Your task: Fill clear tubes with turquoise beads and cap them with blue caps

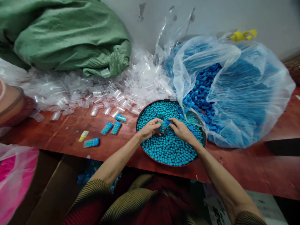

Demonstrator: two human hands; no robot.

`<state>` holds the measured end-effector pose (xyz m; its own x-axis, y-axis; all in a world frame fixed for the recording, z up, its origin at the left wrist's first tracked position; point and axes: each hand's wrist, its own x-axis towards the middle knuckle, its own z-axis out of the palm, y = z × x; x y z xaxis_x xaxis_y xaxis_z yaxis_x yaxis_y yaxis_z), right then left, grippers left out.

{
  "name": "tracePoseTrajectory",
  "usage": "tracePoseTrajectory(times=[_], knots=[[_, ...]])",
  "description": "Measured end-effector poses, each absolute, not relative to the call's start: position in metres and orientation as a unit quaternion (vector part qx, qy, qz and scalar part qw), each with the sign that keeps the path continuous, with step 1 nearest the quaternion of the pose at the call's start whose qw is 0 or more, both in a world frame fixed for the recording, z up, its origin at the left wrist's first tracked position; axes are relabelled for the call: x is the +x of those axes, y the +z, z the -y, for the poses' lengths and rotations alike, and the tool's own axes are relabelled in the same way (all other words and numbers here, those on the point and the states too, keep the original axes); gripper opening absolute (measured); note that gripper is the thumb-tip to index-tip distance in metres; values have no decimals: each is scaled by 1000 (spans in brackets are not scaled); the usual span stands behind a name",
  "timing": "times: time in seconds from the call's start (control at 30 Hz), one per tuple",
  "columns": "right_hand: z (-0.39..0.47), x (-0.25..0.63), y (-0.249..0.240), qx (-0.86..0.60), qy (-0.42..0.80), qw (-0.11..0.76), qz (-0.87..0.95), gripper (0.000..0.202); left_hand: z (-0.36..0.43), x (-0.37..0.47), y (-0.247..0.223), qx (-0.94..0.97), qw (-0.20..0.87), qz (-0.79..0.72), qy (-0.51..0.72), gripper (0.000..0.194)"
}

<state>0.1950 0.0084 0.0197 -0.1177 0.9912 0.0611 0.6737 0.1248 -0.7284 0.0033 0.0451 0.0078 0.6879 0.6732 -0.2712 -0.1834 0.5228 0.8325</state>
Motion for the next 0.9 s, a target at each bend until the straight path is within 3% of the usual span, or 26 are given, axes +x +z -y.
tracePoseTrajectory(times=[0.23,0.57,0.77,0.9], knots=[[0,191,31,-573,394,348,629,38,-38,5,8,439,793,-300,298,52],[10,185,30,-547,409,358,637,33,-21,7,12,535,717,-325,308,44],[17,182,30,-572,223,405,678,22,-17,7,15,538,705,-347,305,46],[27,179,27,-534,50,350,768,27,-12,8,17,501,738,-335,303,58]])
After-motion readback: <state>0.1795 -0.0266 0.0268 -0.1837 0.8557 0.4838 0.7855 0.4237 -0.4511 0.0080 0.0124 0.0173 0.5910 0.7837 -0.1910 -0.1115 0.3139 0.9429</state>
